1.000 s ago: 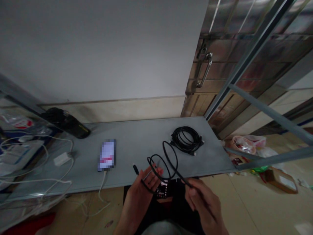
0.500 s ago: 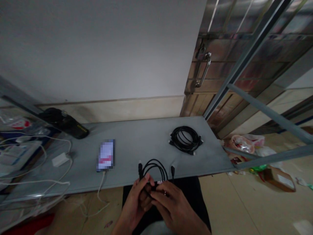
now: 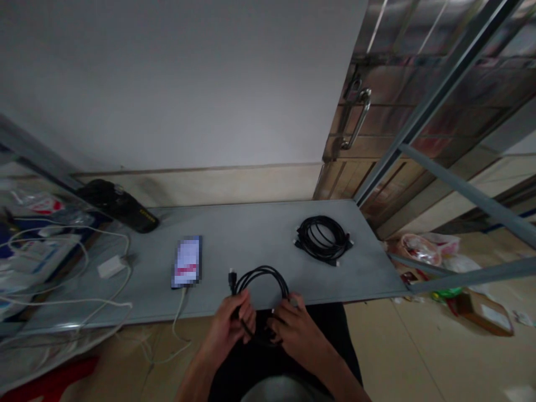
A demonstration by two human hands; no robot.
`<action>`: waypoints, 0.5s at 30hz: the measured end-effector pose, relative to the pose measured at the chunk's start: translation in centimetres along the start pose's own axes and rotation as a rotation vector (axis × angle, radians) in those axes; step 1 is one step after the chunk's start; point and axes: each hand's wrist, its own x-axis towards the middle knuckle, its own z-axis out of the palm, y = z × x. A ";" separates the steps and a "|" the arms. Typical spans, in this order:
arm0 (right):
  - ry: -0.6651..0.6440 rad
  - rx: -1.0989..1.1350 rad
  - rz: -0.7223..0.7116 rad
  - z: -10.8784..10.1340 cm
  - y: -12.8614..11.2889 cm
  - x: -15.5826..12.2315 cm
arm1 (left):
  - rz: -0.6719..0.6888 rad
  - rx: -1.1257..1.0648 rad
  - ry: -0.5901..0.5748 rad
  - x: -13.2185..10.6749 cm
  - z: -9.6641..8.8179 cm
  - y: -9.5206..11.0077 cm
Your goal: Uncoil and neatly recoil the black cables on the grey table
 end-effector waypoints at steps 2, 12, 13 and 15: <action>0.028 0.004 0.029 -0.6 1.9 0.8 | 0.166 0.246 0.136 1.3 -0.2 0.6; 0.309 0.102 0.230 2.0 8.3 7.2 | 0.724 0.861 0.738 8.0 -3.2 1.8; 0.315 0.118 0.231 2.4 8.4 7.3 | 0.804 0.879 0.771 8.1 -3.0 1.4; 0.324 0.143 0.227 2.8 8.7 7.3 | 0.922 0.916 0.773 7.6 -2.1 0.3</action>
